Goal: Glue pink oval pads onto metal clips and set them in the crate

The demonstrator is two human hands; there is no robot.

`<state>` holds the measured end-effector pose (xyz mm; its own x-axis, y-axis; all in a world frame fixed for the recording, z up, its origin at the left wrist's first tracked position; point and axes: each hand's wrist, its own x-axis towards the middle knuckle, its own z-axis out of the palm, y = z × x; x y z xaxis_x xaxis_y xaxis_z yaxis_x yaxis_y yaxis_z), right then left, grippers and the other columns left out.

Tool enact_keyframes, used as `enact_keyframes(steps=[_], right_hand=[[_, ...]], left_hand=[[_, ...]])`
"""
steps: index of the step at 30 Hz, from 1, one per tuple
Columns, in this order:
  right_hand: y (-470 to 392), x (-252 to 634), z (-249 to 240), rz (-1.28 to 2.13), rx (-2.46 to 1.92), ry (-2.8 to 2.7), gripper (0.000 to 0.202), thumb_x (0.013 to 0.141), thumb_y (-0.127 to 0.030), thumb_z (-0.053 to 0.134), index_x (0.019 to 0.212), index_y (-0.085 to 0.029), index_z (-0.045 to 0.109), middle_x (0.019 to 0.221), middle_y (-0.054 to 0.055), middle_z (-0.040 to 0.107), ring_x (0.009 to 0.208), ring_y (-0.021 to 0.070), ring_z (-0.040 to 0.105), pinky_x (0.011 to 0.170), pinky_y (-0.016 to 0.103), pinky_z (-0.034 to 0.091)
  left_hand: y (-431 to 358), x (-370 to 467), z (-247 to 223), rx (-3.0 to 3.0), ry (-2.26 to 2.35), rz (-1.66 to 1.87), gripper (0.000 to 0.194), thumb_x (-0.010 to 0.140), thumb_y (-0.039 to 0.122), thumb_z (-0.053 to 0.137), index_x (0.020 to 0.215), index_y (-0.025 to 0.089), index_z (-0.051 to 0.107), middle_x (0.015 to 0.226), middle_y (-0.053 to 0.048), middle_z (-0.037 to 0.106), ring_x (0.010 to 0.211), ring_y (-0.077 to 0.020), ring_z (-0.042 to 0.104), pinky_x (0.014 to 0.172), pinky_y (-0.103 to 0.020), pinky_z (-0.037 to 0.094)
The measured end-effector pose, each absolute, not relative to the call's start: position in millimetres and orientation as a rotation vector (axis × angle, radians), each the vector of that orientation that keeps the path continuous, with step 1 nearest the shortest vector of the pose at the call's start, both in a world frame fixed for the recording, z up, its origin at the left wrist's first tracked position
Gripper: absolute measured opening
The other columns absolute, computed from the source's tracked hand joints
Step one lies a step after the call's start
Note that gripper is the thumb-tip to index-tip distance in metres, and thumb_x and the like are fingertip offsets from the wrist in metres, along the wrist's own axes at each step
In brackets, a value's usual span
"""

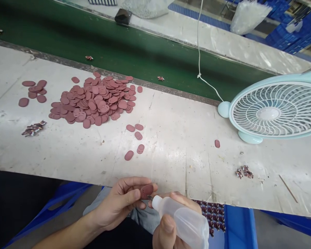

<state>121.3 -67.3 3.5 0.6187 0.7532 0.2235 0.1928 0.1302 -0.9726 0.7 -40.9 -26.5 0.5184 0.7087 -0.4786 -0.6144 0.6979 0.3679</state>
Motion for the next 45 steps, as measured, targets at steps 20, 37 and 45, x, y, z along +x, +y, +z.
enact_keyframes(steps=[20, 37, 45], right_hand=[[-63.2, 120.2, 6.1, 0.459, -1.339, -0.907, 0.019, 0.091, -0.037, 0.07, 0.105, -0.024, 0.069, 0.075, 0.004, 0.07, 0.06, 0.0242, 0.065, 0.052, 0.041, 0.051], [51.6, 154.3, -31.8, 1.834, -0.414, -0.092, 0.035, 0.105, -0.044, 0.047, 0.107, -0.014, 0.064, 0.067, -0.009, 0.048, 0.047, -0.0001, 0.047, 0.039, -0.001, 0.037], [43.6, 207.5, 28.6, 1.488, -1.155, -0.654, 0.041, 0.103, -0.052, 0.04, 0.083, -0.021, 0.058, 0.059, -0.012, 0.022, 0.036, 0.0045, 0.008, 0.025, 0.013, 0.012]], left_hand=[[-42.2, 2.0, -25.6, 0.171, 0.668, 0.788, 0.03, 0.08, 0.031, 0.084, 0.108, 0.02, 0.08, 0.109, -0.011, 0.082, 0.089, -0.0184, 0.078, 0.071, -0.02, 0.059], [-19.1, -19.8, -34.5, 0.23, 0.716, 0.994, 0.024, 0.086, 0.03, 0.078, 0.109, 0.021, 0.079, 0.116, -0.011, 0.08, 0.1, -0.021, 0.077, 0.071, -0.018, 0.057], [-3.5, -25.6, -34.6, 0.195, 0.769, 0.962, 0.034, 0.076, 0.04, 0.086, 0.103, 0.02, 0.08, 0.11, -0.014, 0.08, 0.092, -0.0245, 0.077, 0.065, -0.024, 0.055]])
